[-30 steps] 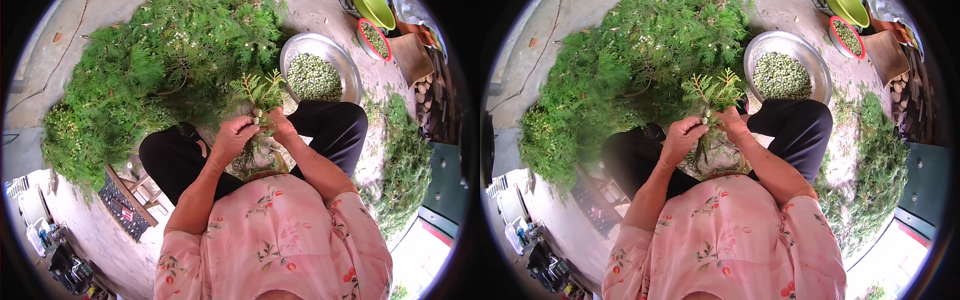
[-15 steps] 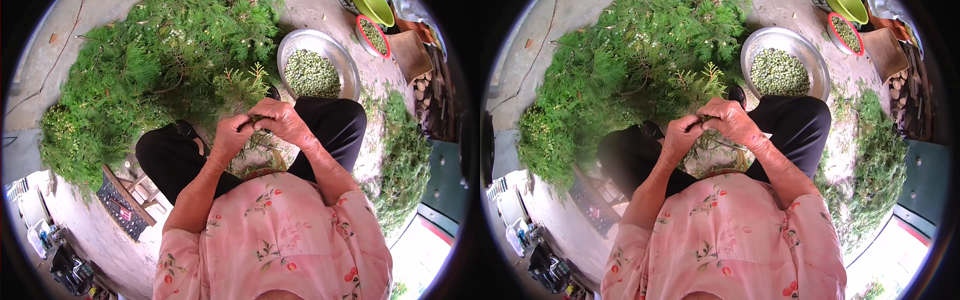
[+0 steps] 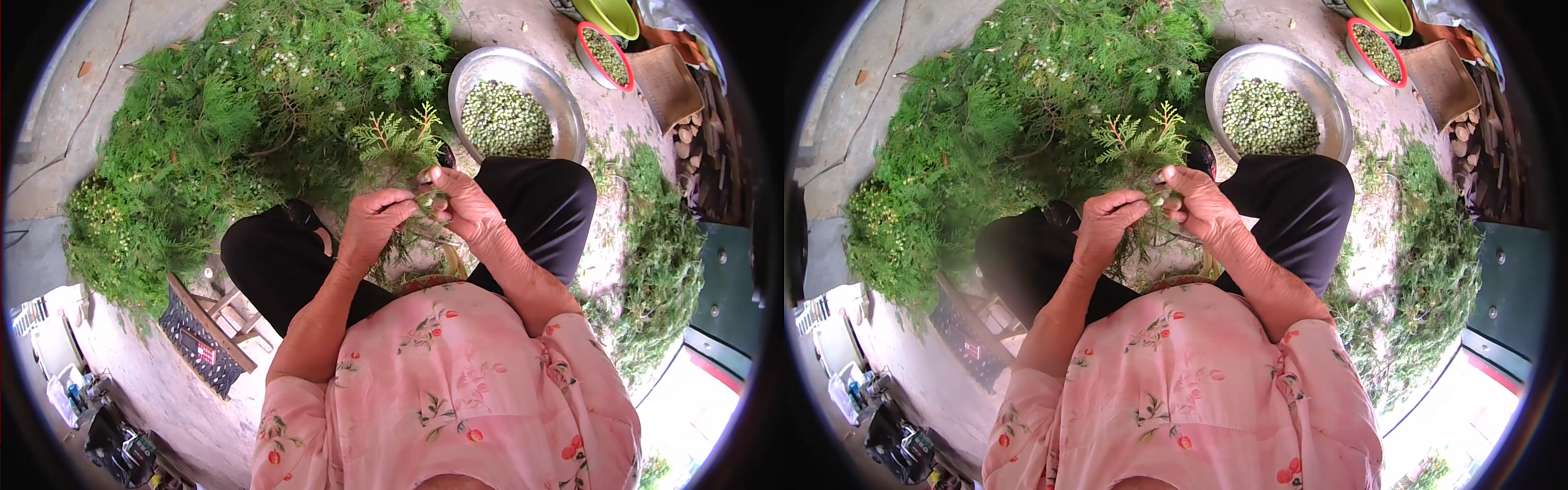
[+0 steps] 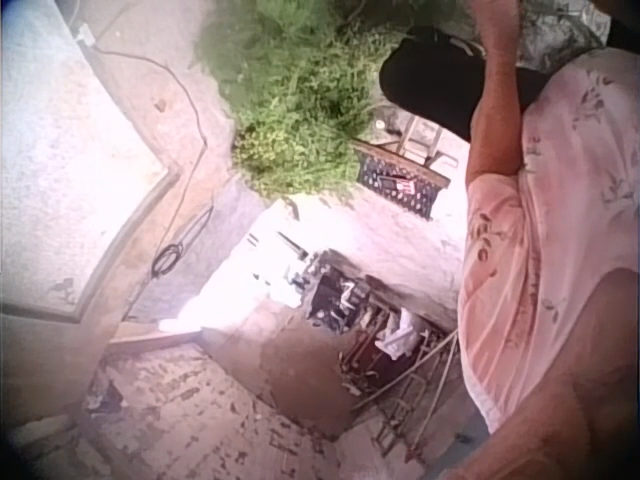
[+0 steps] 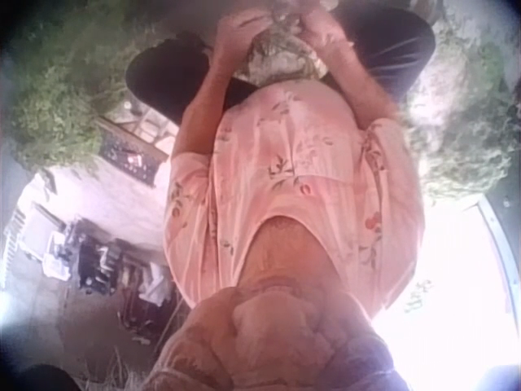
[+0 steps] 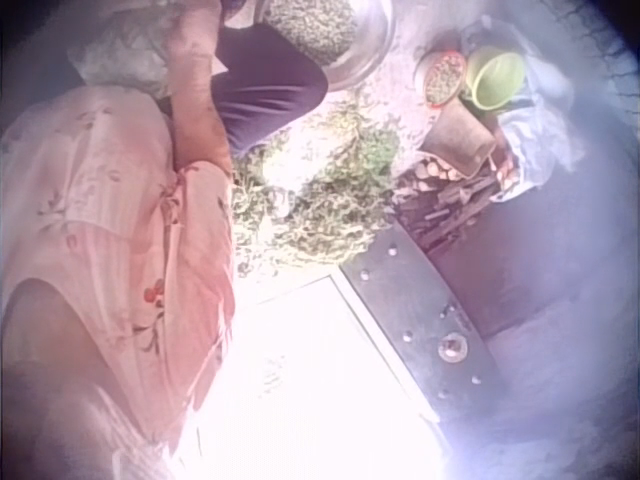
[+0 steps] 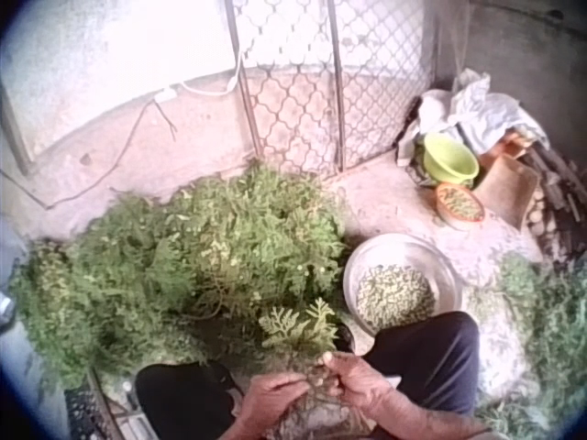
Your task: The person picks small green buds or seeds from branches of a coniferous plant by hand, placing the harvested items into a large metal bowl.
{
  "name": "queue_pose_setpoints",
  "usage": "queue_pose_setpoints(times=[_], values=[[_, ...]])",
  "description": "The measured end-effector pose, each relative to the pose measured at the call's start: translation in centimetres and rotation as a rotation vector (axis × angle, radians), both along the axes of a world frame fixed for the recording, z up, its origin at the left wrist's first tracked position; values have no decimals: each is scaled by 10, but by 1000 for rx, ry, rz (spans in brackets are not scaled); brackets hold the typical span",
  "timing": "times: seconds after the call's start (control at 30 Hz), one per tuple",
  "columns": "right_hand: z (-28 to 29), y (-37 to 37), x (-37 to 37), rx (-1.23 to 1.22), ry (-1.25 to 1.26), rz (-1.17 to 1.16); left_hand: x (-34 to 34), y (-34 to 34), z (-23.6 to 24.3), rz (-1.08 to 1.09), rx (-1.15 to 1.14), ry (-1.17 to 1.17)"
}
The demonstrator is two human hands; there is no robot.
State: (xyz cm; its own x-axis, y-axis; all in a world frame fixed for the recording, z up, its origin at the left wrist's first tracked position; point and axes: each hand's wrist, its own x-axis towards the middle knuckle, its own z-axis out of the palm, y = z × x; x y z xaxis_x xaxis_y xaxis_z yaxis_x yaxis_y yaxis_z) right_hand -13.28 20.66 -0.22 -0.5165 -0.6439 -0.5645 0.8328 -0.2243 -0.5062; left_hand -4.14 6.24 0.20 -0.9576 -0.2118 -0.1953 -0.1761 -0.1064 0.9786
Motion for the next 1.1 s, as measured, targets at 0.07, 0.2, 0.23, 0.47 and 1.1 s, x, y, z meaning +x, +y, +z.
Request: queue_pose_setpoints(times=[0.07,0.2,0.23,0.47,1.1], values=[[-10,6,-4,-68,-2,15,0,-1,0,24,45,-20],[-7,6,0,-52,128,8,-2,-2,-1,70,60,-35],[-10,7,1,-85,171,67,-3,0,1,90,85,-59],[-17,1,7,-27,293,125,-1,-3,-4,9,142,-58],[-67,45,-69,337,452,-237,-6,-38,-12,228,713,108]])
